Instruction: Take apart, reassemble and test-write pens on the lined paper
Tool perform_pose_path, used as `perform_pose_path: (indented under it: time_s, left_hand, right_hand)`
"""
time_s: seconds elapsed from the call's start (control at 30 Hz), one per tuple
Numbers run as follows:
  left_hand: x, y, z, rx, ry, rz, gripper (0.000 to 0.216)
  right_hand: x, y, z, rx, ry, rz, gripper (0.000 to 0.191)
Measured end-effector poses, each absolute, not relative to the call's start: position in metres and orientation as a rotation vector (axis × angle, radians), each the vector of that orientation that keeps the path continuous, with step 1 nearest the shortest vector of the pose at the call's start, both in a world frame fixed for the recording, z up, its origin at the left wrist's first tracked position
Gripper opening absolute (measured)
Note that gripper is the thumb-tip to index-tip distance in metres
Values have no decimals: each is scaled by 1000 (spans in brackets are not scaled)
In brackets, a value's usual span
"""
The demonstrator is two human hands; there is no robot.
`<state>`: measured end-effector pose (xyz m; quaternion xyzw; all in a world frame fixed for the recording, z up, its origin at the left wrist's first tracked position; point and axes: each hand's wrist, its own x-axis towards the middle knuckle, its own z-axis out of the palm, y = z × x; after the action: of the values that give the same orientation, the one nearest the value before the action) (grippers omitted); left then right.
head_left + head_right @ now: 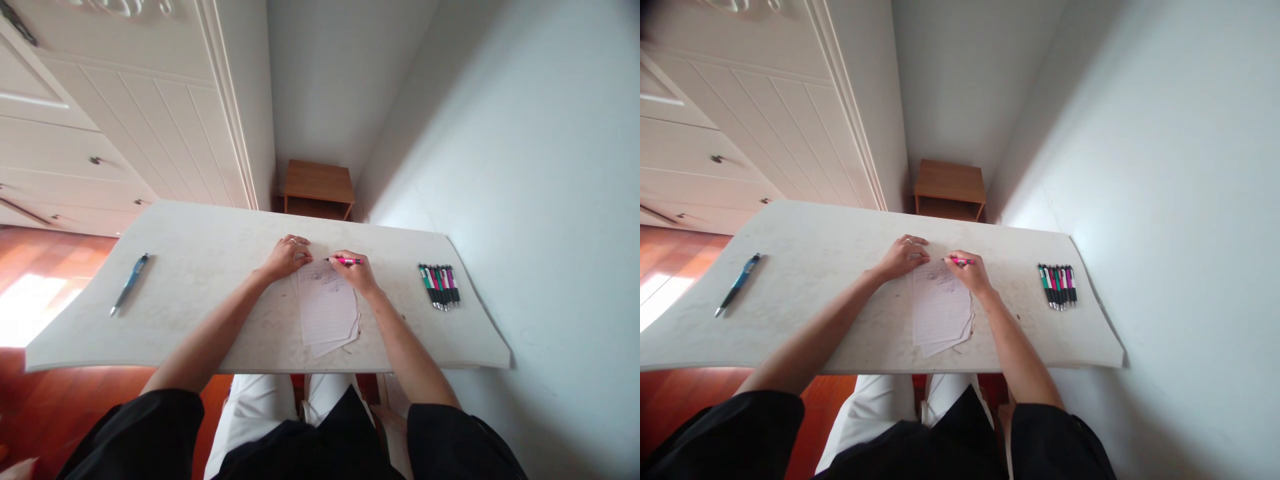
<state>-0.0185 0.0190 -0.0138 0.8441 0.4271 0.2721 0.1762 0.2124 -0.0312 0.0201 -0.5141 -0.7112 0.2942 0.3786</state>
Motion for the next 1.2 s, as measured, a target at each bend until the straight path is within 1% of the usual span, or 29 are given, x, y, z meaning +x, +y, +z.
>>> perform_pose_path:
  time_s: [0.13,0.37,0.5,0.57,0.63,0.77,0.87,1.0,1.2]
  left_hand:
    - [-18,18,-13,2384,1215,774,14]
    - [-18,18,-12,2366,1221,765,14]
    - [-19,18,-12,2370,1221,766,15]
    - [-19,18,-12,2372,1222,765,15]
    - [-20,18,-12,2382,1215,762,15]
    - [-21,19,-14,2394,1197,773,17]
    - [-20,19,-14,2389,1212,772,17]
    - [-20,19,-14,2394,1198,777,18]
    - [-20,19,-12,2401,1207,768,16]
  right_hand:
    - [215,-30,18,-1398,-1745,622,22]
    - [215,-32,19,-1357,-1725,622,27]
    - [224,-26,21,-1415,-1568,577,34]
    - [232,-20,20,-1429,-1413,638,40]
    - [238,-13,20,-1353,-1233,771,42]
    - [242,-7,24,-1070,-1003,1053,33]
    - [236,-12,31,-915,-906,1258,44]
    - [230,-18,34,-861,-831,1432,56]
    - [229,-19,29,-910,-847,1429,83]
